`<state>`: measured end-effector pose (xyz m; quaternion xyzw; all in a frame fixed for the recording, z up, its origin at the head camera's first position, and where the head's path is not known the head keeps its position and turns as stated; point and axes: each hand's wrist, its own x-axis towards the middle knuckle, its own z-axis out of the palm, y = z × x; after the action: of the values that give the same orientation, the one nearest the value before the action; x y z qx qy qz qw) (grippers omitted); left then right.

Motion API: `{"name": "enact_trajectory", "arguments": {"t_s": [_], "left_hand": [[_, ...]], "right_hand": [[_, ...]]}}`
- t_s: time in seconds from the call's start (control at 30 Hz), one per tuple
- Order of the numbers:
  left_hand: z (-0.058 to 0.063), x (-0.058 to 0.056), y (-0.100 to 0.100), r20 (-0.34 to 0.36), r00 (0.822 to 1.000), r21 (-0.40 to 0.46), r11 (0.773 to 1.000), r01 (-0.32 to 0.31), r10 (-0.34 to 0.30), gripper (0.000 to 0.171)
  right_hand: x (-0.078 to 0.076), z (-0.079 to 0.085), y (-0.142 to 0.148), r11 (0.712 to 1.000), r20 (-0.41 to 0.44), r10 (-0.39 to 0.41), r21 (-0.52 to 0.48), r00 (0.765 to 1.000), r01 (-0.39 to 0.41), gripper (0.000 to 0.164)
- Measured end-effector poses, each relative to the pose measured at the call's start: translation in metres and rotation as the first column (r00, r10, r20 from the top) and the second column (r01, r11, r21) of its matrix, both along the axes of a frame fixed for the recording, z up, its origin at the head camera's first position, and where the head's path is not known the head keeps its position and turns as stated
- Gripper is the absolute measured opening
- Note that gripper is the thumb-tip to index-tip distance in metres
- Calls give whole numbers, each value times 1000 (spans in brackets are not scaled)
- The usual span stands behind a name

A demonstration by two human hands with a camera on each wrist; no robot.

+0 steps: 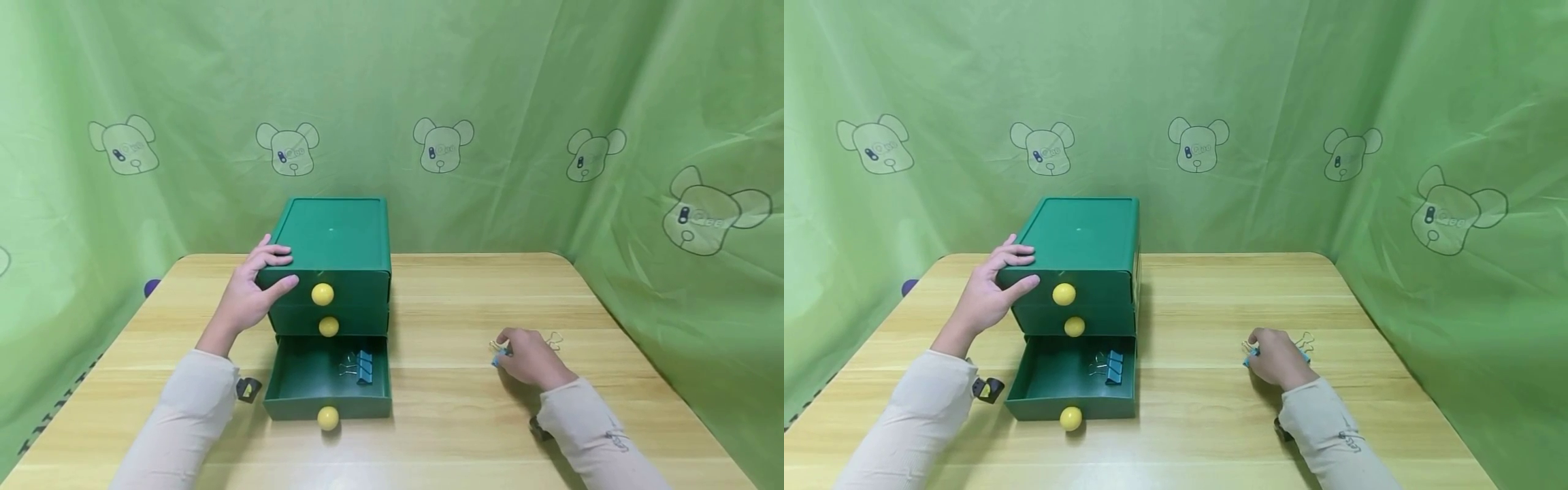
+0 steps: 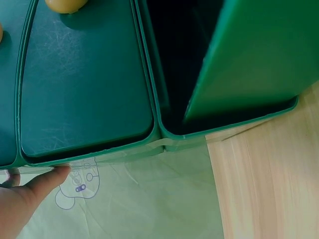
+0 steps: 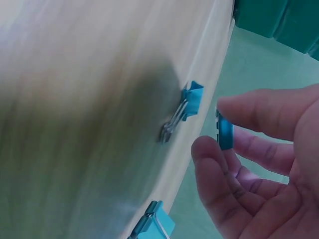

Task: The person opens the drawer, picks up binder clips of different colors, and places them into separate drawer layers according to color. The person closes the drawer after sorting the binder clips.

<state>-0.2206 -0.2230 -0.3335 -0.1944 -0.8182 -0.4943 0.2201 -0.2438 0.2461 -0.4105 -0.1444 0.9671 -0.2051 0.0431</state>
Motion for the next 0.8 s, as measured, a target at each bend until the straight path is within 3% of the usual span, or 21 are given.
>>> {"name": "enact_trajectory", "arguments": {"t_s": [0.3,0.8], "left_hand": [[2,1,1,8,1000,-7,1000,-2,2,28],[2,1,1,12,1000,-1,1000,1,-1,28]], "right_hand": [[2,3,-7,999,-30,44,-23,999,-45,34],[6,9,-23,995,-95,95,9,991,-94,24]]}}
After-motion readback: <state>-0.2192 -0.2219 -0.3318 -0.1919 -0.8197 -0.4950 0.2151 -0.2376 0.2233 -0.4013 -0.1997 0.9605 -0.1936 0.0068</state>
